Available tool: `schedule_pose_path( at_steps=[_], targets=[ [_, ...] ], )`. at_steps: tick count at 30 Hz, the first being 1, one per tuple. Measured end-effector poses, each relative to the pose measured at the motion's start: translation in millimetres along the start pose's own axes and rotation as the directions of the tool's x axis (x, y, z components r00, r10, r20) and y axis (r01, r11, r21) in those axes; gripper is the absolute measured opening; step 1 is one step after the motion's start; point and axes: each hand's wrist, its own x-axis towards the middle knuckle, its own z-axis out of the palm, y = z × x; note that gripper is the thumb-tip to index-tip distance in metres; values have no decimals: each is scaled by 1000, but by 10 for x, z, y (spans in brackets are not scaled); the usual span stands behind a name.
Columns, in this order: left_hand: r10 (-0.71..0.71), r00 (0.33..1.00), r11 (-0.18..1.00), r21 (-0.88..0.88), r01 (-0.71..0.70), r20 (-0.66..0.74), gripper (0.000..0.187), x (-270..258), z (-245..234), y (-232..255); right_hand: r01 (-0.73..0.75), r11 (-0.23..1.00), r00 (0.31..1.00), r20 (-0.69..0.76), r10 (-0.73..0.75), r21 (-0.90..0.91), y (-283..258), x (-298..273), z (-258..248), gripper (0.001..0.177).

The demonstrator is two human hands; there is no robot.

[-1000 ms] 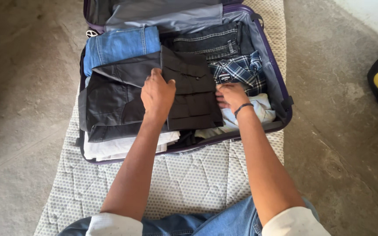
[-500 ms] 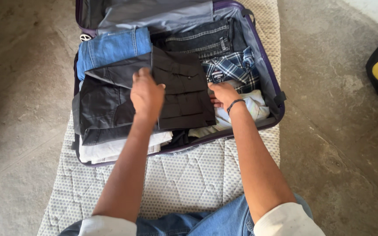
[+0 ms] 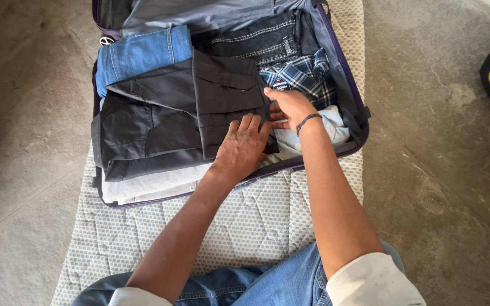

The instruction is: The person folds several shirts and places them into an open suitcase. They handle a dark gray shirt and a plaid shirt, folding each neatly and arranging them among other folded clothes already inside the suitcase.

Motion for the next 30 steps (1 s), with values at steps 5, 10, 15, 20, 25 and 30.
schedule_pose_path(
  at_steps=[5,10,15,20,25,30],
  targets=[
    [-31,997,1000,-8,31,-64,90,-43,30,-15,0,981,992,123,-24,193,-7,32,-33,38],
    [-62,994,998,24,64,-91,85,-93,123,-24,7,960,987,153,-52,279,-7,0,-8,57],
    [-64,968,997,18,71,-242,45,-87,292,-92,6,966,991,126,-40,258,-52,-62,6,72],
    [-183,926,972,-202,120,-330,22,-104,335,-139,36,976,995,83,-55,214,-56,-41,-32,60],
    [-452,882,815,-465,345,-137,19,-66,217,-137,84,980,996,-6,-84,179,-21,43,-93,52],
    [-501,856,780,-493,386,-123,19,-20,131,-157,-63,998,998,10,63,11,23,90,-44,63]
  ],
)
